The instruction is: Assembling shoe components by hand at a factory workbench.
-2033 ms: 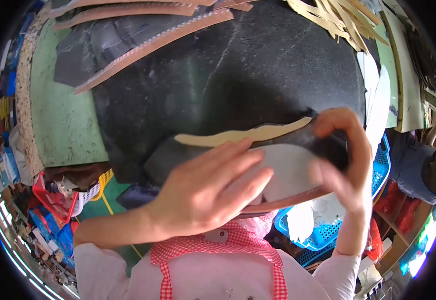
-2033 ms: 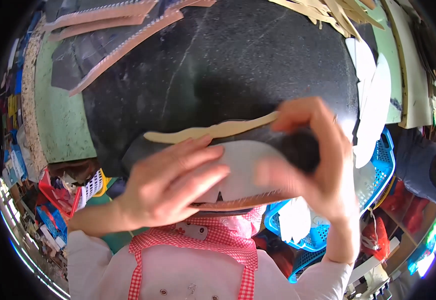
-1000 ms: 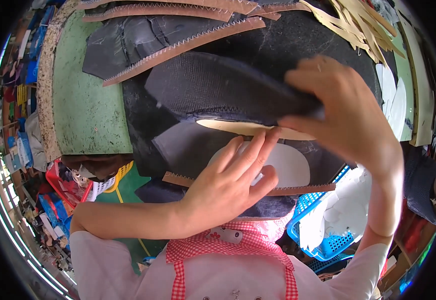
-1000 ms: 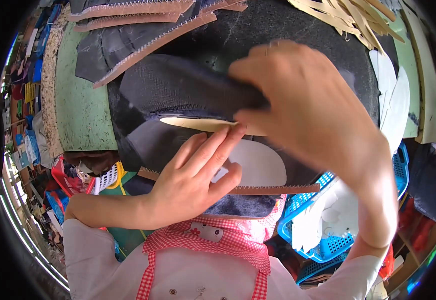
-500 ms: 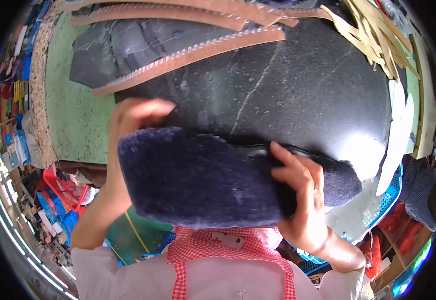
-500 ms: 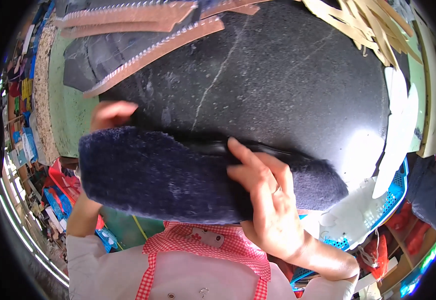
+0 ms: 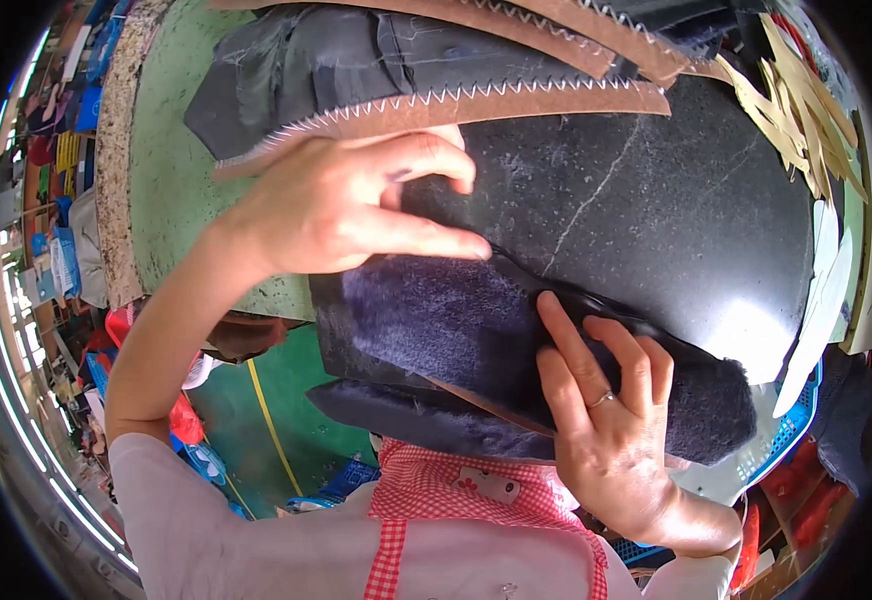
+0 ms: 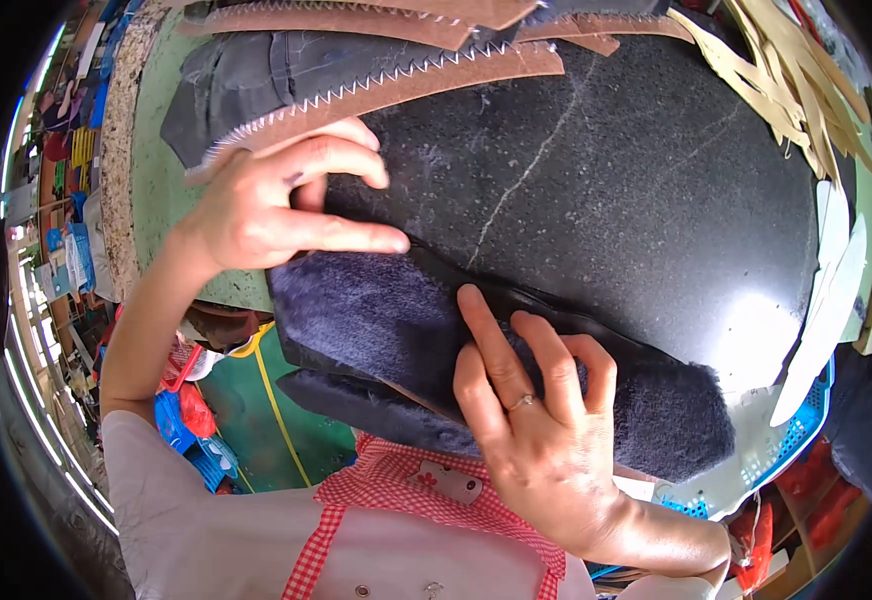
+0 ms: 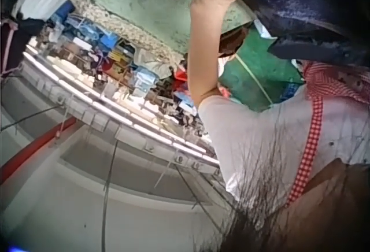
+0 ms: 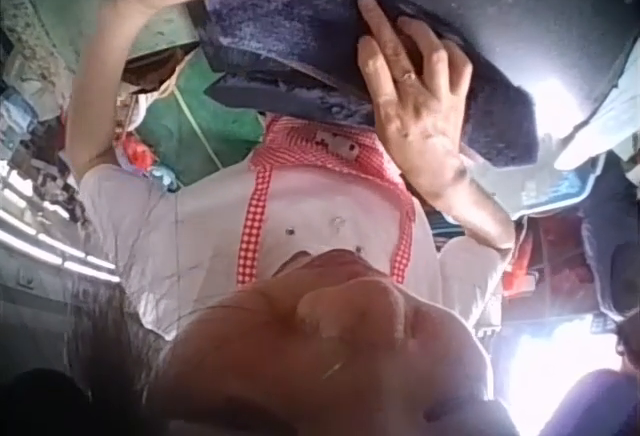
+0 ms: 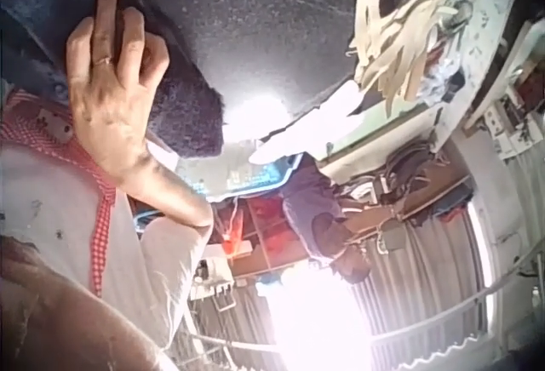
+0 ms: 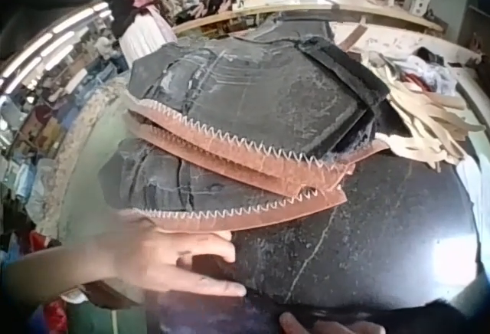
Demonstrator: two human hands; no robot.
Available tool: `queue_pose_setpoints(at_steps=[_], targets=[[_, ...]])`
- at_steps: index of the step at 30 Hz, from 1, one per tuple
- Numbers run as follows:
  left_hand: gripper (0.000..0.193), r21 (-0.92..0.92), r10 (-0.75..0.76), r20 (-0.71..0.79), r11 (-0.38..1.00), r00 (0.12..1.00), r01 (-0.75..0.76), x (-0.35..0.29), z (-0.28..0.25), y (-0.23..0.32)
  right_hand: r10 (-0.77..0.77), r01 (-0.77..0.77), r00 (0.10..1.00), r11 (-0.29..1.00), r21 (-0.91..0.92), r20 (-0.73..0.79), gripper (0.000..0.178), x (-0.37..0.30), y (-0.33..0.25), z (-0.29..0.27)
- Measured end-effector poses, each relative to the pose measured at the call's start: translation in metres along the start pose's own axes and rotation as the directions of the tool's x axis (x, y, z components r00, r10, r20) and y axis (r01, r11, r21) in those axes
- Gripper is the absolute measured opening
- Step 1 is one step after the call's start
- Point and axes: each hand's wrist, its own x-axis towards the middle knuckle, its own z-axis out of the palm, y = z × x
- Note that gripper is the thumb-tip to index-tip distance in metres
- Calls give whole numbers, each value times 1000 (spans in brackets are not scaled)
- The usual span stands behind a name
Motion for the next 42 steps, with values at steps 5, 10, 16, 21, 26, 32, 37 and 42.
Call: queue_pose_setpoints(at_steps=[5, 10, 16, 21, 26, 32, 37, 42], targets=[[45, -116, -26, -253, 993, 967, -3, 25, 32, 62, -36, 37, 998, 999, -9, 45, 36, 1, -8, -1], [87, -13, -265, 155, 963, 952, 271, -11, 59, 102, 242, -257, 964, 952, 164, 108, 64, -35, 36, -49], [104, -354, -235, 35, 906, 971, 232, 69, 96, 132, 491, -396, 871, 735, 550, -29, 63, -82, 88, -71], [31, -677, -420, -40, 679, 907, 284, 100, 98, 122, 554, -503, 810, 491, 711, 191, 37, -68, 116, -41], [53, -482, -275, -82, 852, 958, 204, 96, 104, 122, 316, -226, 930, 894, 387, -188, 29, -58, 124, -27], [86, -52, -247, 133, 965, 960, 256, 77, 101, 145, 140, -120, 980, 983, 139, -144, 35, -70, 127, -37], [88, 83, -215, 105, 975, 971, 206, 76, 114, 146, 387, -274, 876, 890, 365, -287, 11, -73, 121, -38], [68, 33, -165, 94, 986, 982, 162, 49, 95, 166, 249, -220, 968, 821, 527, 16, 15, -61, 92, -22]])
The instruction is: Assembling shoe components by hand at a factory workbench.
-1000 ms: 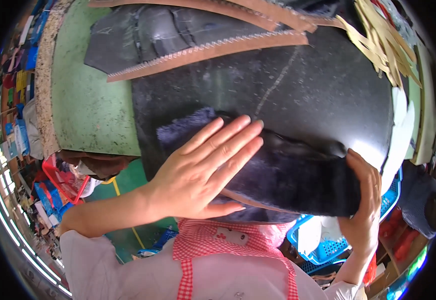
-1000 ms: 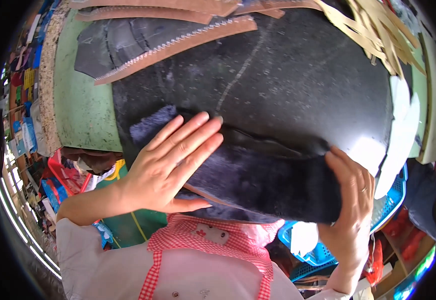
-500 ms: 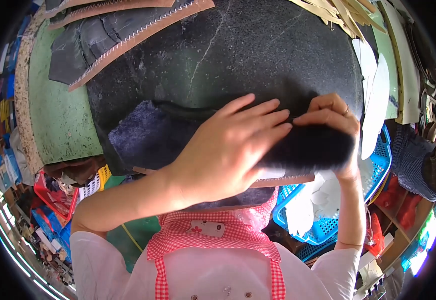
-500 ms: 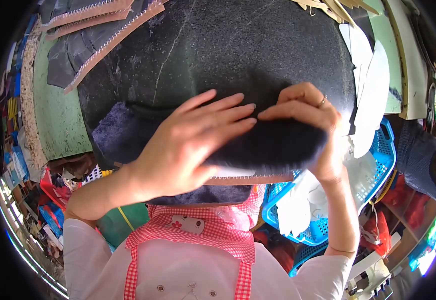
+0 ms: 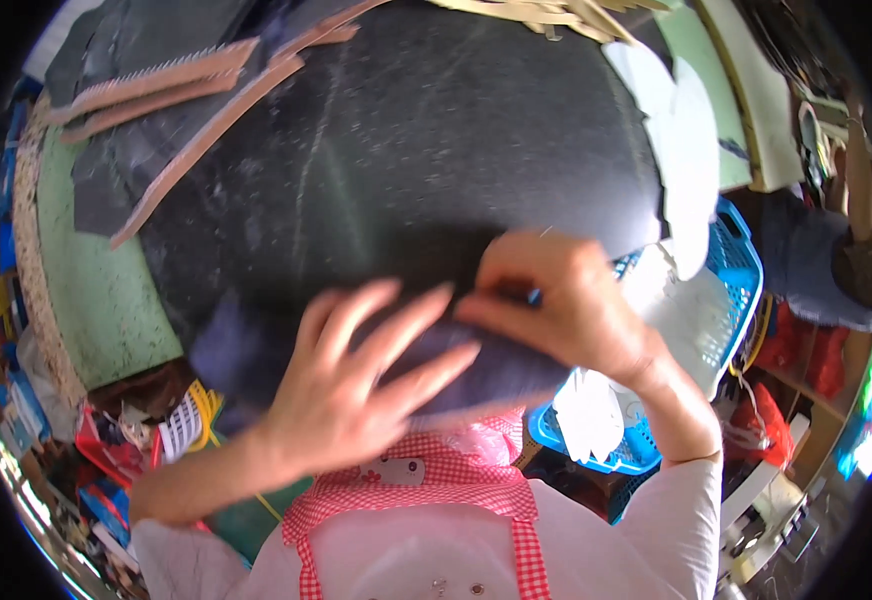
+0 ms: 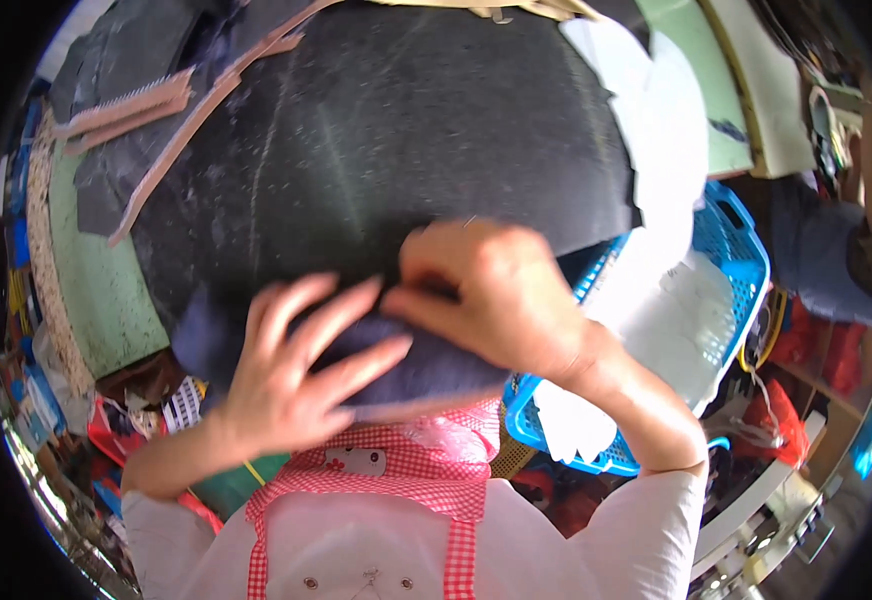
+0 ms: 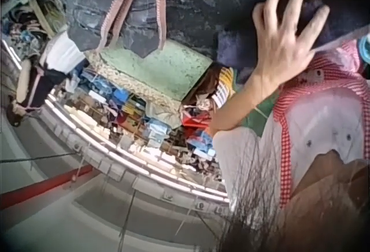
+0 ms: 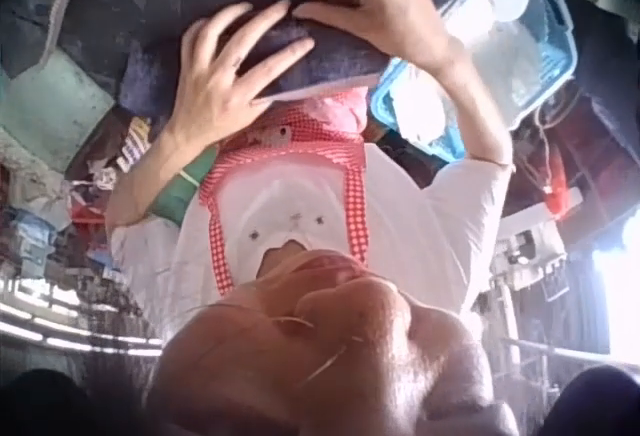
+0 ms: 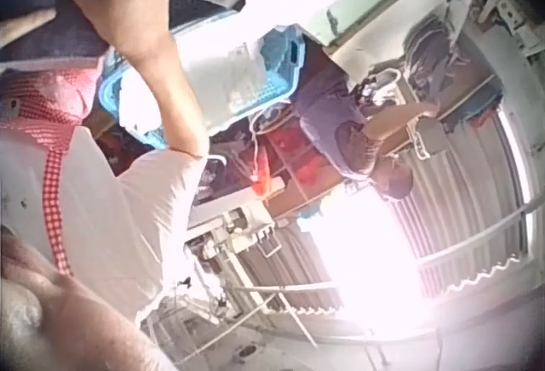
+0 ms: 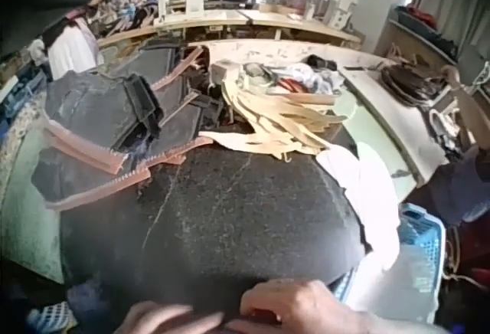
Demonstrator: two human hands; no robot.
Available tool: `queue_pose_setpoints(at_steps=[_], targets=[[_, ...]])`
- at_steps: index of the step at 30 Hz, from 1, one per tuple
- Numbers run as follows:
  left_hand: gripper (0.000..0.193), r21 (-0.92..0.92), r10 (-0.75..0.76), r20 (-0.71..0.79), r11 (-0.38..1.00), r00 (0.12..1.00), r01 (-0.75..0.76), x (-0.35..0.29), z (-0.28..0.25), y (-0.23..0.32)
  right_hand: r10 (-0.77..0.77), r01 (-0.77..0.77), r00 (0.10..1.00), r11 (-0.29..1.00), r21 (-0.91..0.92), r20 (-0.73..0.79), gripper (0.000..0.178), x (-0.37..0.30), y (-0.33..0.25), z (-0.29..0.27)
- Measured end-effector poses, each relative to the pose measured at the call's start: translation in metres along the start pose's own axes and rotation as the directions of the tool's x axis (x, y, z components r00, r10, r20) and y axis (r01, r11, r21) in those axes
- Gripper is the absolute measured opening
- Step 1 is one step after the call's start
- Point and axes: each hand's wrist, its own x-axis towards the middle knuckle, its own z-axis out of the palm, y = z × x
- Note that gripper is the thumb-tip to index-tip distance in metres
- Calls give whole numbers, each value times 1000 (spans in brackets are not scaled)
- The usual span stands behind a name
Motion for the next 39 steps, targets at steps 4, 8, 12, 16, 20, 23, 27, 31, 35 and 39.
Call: queue_pose_setpoints(at_steps=[4, 8, 12, 16, 20, 23, 27, 31, 35, 39], targets=[[59, -73, -79, 299, 992, 951, 106, -69, 16, 24, 9, -4, 996, 999, 52, -94, 22, -33, 1, -36], [58, -308, 56, 339, 950, 939, 55, -46, -13, 14, -14, -279, 827, 857, -432, -563, 58, -68, 64, -88], [33, -350, 250, -11, 906, 968, -238, 40, 0, 16, 31, -339, 859, 783, -521, -512, 74, -94, 104, -94], [16, -245, 275, -264, 908, 924, -340, 133, 27, 27, -103, -353, 800, 716, -603, -592, 35, -72, 83, -81], [32, -147, 240, -456, 929, 857, -339, 210, 46, 25, -228, -265, 774, 731, -629, -591, 15, -65, 79, -78], [50, 9, 286, -404, 951, 869, -309, 222, 70, 7, 232, -452, 551, 890, -53, -802, 27, -77, 119, -91], [57, 1, 265, -348, 959, 899, -283, 219, 67, 8, 203, -78, 134, 978, 194, -970, 48, -92, 137, -196], [65, -480, 294, -235, 794, 927, -373, 230, 54, -21, 79, -218, 423, 976, -17, -903, 37, -69, 132, -203], [34, -658, 190, -246, 687, 950, -308, 208, 19, -11, 154, -188, 536, 980, 60, -830, 35, -53, 120, -144], [26, -700, -146, -263, 709, 954, -84, 143, -35, -44, 72, 175, 959, 607, 775, -273, 60, 6, 44, -71]])
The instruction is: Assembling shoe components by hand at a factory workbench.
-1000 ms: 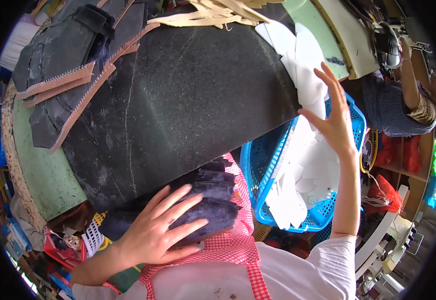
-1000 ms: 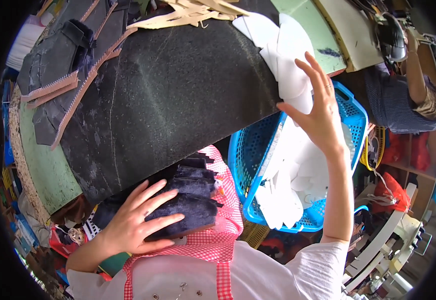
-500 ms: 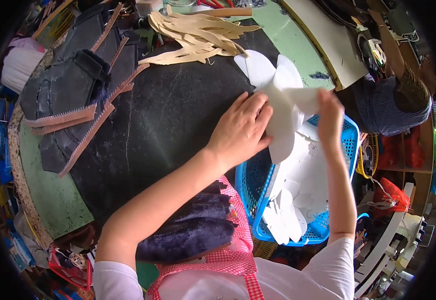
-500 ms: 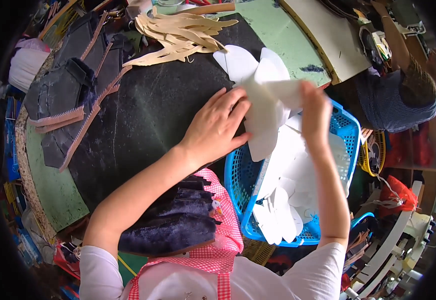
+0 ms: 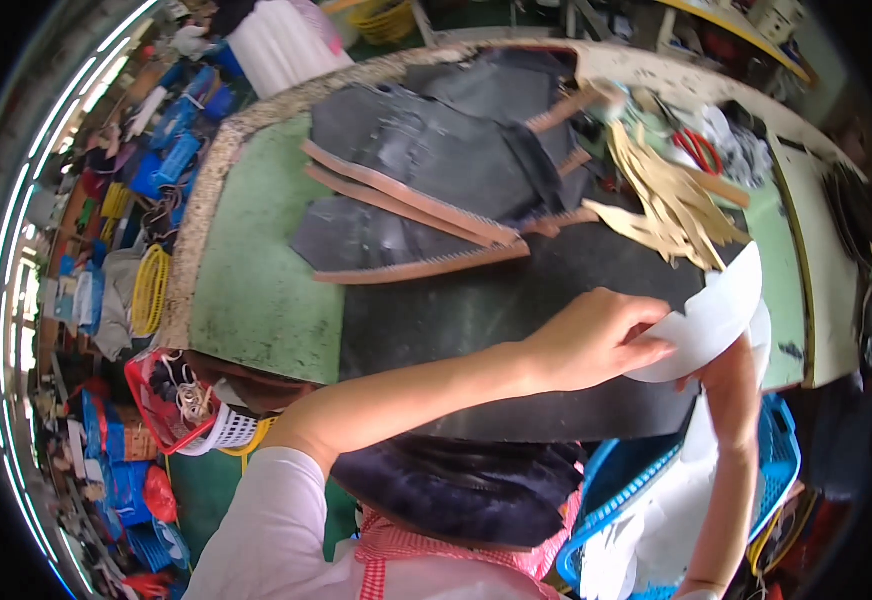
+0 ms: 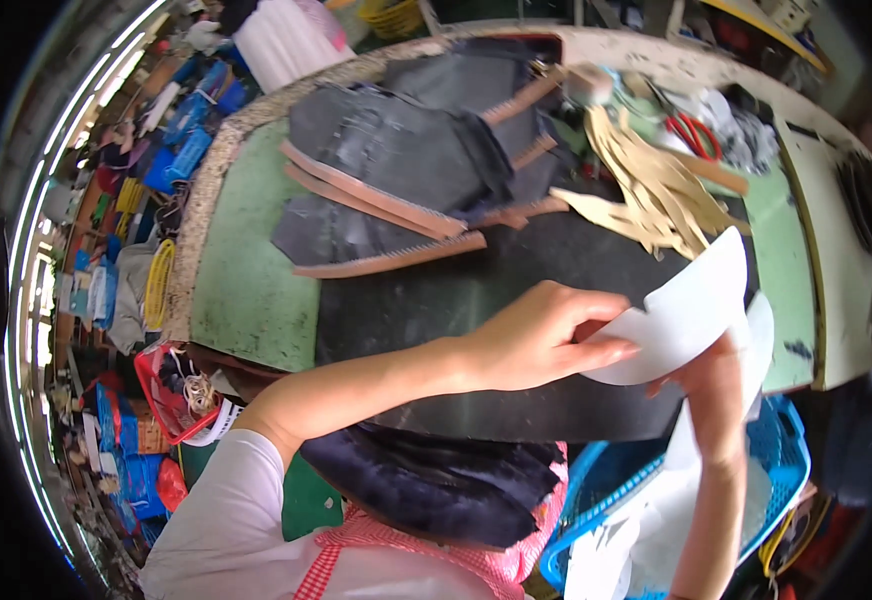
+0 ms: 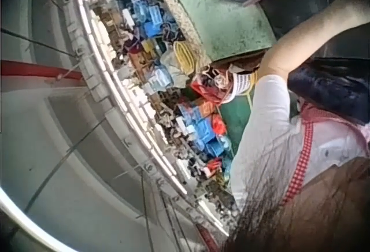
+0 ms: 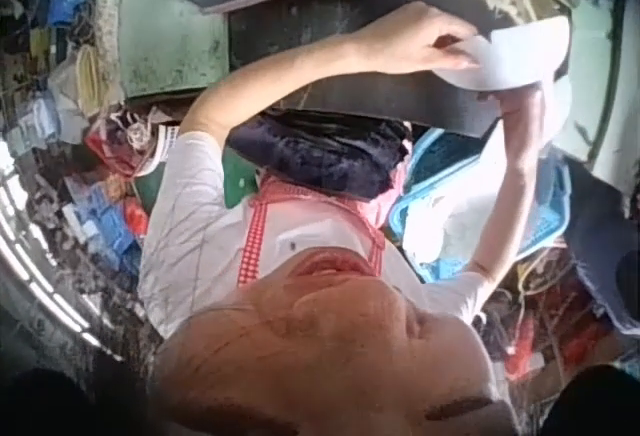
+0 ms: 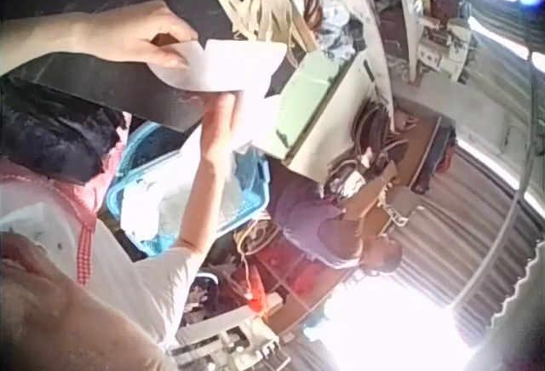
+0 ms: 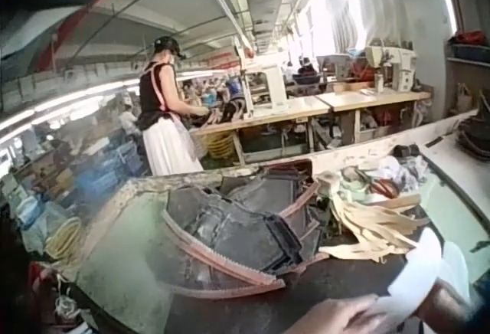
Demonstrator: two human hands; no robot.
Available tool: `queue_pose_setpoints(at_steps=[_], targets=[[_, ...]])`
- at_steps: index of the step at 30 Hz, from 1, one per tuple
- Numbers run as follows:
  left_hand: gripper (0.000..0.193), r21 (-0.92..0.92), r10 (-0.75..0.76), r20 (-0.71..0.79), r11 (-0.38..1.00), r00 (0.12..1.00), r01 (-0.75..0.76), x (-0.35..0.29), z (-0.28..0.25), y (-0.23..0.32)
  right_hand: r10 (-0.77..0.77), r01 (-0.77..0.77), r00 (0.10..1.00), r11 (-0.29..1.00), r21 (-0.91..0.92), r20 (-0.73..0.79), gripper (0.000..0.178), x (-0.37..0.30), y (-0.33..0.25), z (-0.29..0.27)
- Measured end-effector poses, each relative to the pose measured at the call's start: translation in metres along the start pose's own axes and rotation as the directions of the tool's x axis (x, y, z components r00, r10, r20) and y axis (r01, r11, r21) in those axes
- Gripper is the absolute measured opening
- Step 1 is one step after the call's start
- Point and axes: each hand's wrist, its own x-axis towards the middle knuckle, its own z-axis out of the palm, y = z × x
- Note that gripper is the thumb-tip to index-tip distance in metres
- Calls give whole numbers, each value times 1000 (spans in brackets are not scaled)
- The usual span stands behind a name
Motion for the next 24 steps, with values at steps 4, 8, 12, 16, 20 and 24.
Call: queue_pose_setpoints(at_steps=[4, 8, 12, 16, 20, 24], targets=[[18, 429, 384, 16, 831, 923, -353, -14, -79, 27, 21, -74, 969, 975, -208, -245, 54, 22, -11, 38], [48, 971, 657, -117, 234, 745, -54, 9, -195, 7, 43, -45, 956, 999, -2, -290, 63, 80, -21, 74], [26, 628, 392, -321, 770, 862, -116, -7, -231, -22, -41, -1, 994, 930, 367, 106, 57, 122, -7, 108], [16, 119, 390, -503, 915, 771, -386, -54, -254, -34, -59, -240, 867, 821, 519, 495, 68, 171, 3, 179], [15, -352, 190, -756, 689, 626, -633, -96, -229, 86, 98, -280, 910, 861, 424, 402, 64, 184, 36, 170], [28, 136, 826, 200, 510, 528, -849, -71, -243, 85, 72, -288, 930, 750, 596, 360, 61, 179, 27, 164]])
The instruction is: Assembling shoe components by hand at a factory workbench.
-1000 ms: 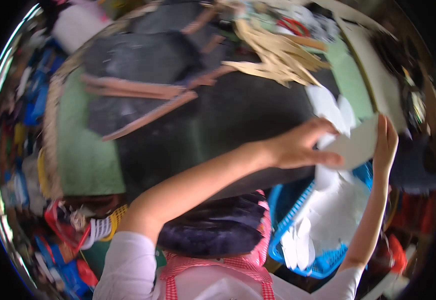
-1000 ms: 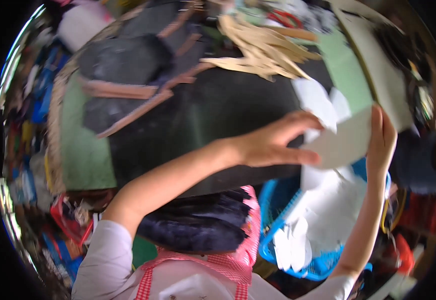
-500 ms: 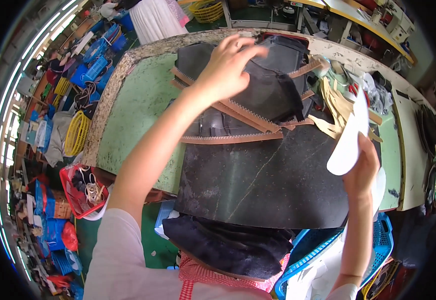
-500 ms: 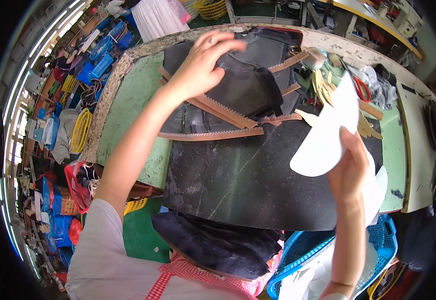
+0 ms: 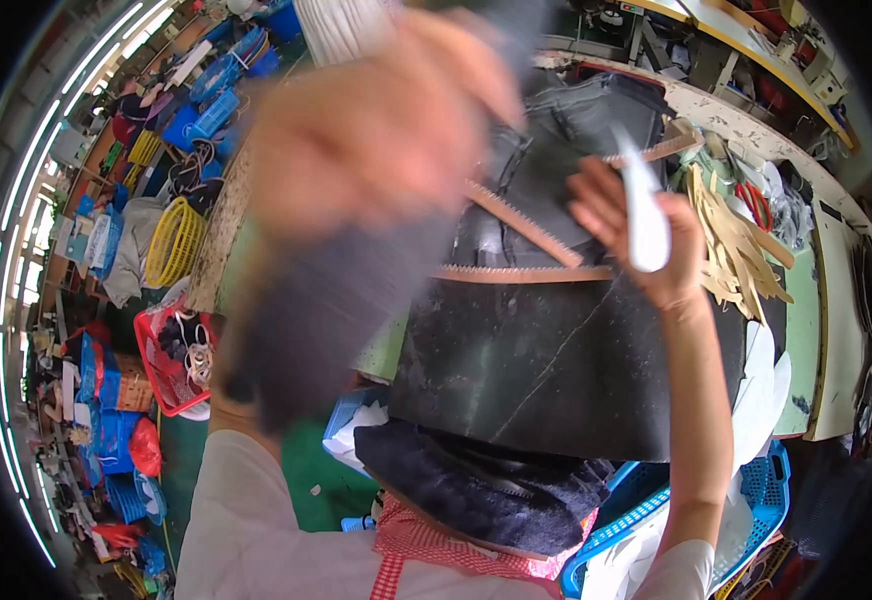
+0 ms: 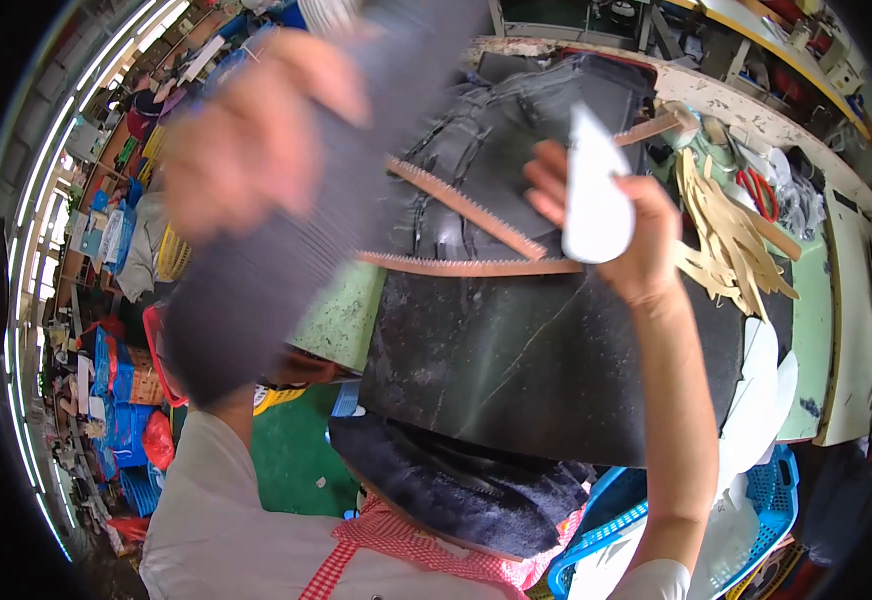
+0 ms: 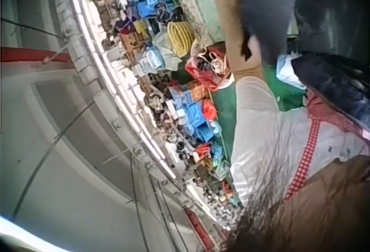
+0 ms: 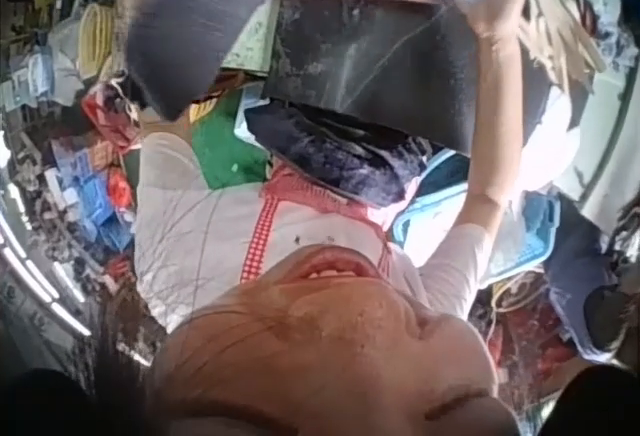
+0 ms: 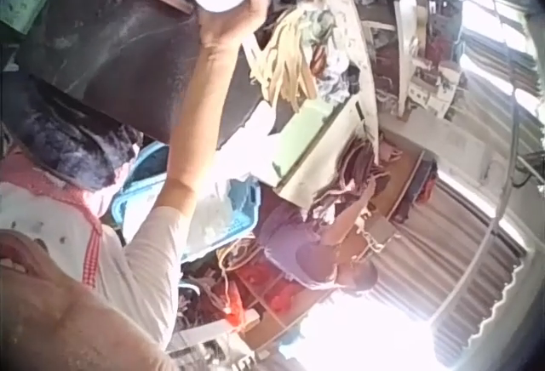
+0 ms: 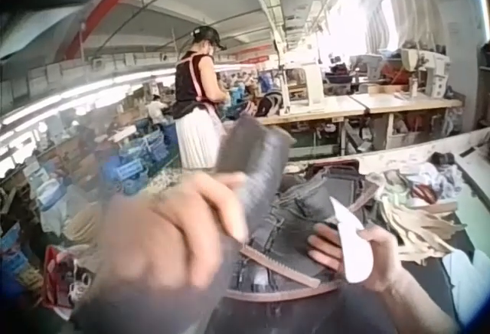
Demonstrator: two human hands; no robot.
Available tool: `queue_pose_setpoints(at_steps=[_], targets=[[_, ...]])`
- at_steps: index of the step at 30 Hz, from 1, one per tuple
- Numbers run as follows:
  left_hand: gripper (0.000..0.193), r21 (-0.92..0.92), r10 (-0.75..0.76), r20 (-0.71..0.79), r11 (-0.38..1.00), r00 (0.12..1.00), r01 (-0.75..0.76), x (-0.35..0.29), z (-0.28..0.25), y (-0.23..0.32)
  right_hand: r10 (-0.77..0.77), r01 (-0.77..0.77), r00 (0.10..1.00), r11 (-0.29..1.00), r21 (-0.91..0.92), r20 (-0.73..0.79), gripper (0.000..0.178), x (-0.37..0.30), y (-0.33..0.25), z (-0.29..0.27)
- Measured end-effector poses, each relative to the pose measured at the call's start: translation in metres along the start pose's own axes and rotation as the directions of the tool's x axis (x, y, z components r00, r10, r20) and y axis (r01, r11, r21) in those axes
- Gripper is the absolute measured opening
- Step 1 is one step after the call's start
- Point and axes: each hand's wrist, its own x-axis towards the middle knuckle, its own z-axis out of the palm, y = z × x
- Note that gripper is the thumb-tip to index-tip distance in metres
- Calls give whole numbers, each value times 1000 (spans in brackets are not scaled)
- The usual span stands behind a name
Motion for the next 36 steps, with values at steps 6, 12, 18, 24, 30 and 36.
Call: queue_pose_setpoints(at_steps=[6, 12, 18, 24, 30, 36], targets=[[6, 418, -436, 254, 854, 863, 309, -69, 183, 7, -181, 182, 983, 960, -213, 24, 18, -63, -83, -41], [49, 286, -794, -481, 258, 371, 923, -82, 146, 52, -160, -61, 934, 810, -583, -319, 50, -209, -95, -109], [20, -360, -958, -278, 169, 67, 917, -81, 178, 60, -330, -21, 882, 685, -729, -336, 57, -210, -23, -47], [21, -548, -938, -318, 299, 136, 781, -53, 197, 52, -180, -45, 934, 798, -601, -309, 46, -181, 18, 31], [27, -661, -947, -257, 317, 191, 680, -41, 205, 44, -327, -23, 897, 635, -772, -296, 39, -172, 27, 35], [35, -703, -958, -150, 276, 243, 655, -31, 205, 49, -401, -63, 869, 488, -870, -288, 39, -169, 27, 32]])
